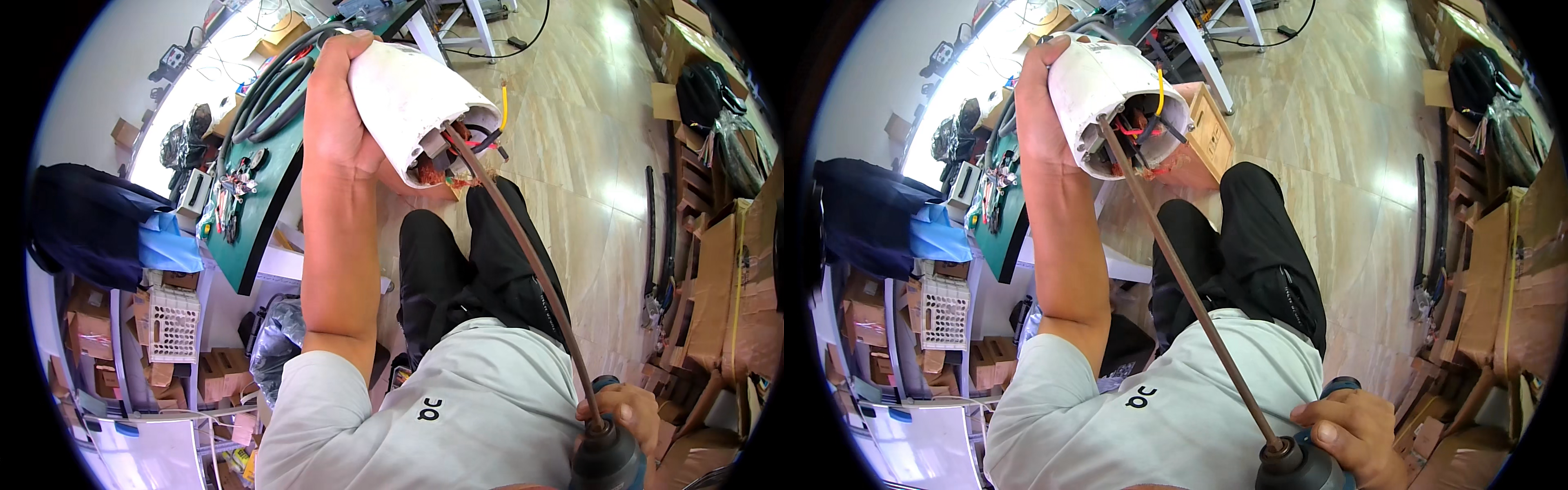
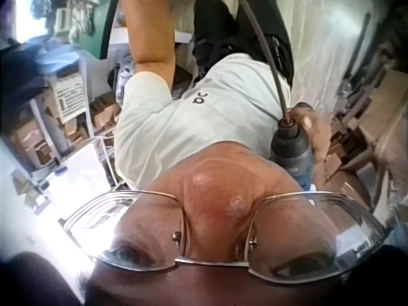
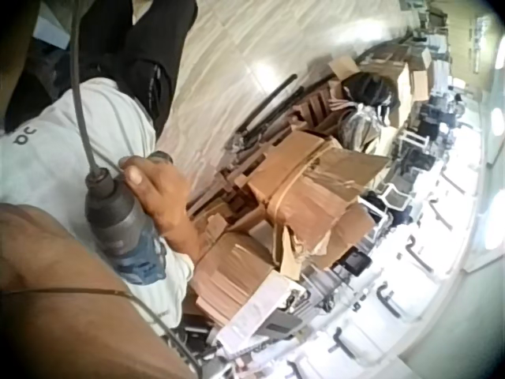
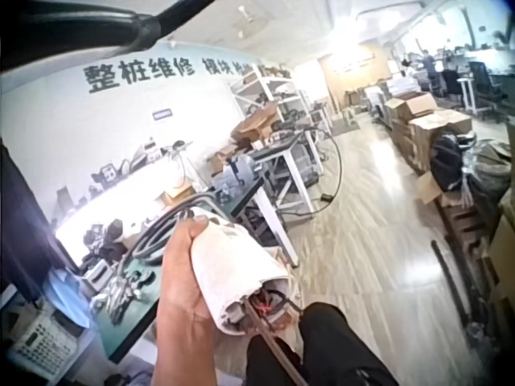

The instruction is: The person uses a drill to remove screws from a white charging handle, pulls the housing apart to reveal internal wiring, and then uses the drill to work on the internal assembly components.

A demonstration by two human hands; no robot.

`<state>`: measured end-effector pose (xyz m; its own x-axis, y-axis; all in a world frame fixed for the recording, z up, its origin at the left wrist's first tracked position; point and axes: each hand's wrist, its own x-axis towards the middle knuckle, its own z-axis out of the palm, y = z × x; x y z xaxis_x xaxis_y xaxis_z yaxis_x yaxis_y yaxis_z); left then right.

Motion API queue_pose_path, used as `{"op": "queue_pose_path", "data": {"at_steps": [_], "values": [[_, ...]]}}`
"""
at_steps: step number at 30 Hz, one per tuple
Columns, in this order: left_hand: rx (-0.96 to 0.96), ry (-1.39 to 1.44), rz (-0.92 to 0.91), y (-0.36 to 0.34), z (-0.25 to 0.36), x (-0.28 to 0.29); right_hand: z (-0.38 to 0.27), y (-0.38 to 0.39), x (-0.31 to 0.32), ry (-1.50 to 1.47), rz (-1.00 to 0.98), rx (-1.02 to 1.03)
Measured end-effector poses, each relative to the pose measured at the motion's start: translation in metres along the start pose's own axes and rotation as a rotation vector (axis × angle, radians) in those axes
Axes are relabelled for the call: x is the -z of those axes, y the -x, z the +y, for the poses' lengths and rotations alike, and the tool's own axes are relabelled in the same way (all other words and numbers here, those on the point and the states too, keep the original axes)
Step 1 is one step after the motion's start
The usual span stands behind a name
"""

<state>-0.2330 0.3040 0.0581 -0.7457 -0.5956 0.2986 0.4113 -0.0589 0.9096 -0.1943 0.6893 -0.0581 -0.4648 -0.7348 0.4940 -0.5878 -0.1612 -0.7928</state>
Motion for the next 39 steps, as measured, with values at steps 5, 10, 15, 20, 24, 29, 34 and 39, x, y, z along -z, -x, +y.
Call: {"op": "queue_pose_path", "data": {"at_steps": [5, 10, 15, 20, 24, 29, 34, 39], "values": [[0.025, -0.016, -0.064, -0.003, 0.004, 0.002, -0.009, -0.01, -0.009, 0.09, 0.155, 0.034], [0.025, -0.094, -0.044, -0.002, 0.004, 0.002, -0.025, -0.013, -0.005, 0.243, 0.103, -0.033], [0.054, -0.112, -0.016, 0.004, 0.006, 0.004, -0.021, -0.006, 0.003, -0.003, 0.015, -0.077], [0.052, -0.142, -0.008, 0.007, 0.009, 0.005, -0.032, -0.023, 0.027, -0.229, -0.349, -0.67], [0.042, -0.148, -0.006, 0.01, 0.013, 0.009, -0.04, -0.027, 0.021, -0.107, -0.287, -0.585], [0.103, -0.055, -0.041, 0.011, 0.015, 0.011, -0.043, -0.034, 0.023, -0.194, -0.347, -0.733], [0.12, -0.05, -0.018, 0.012, 0.016, 0.016, -0.044, -0.039, 0.022, -0.145, -0.37, -0.656], [0.116, -0.043, -0.04, 0.011, 0.017, 0.018, -0.021, -0.015, 0.002, 0.097, -0.047, 0.031]]}}
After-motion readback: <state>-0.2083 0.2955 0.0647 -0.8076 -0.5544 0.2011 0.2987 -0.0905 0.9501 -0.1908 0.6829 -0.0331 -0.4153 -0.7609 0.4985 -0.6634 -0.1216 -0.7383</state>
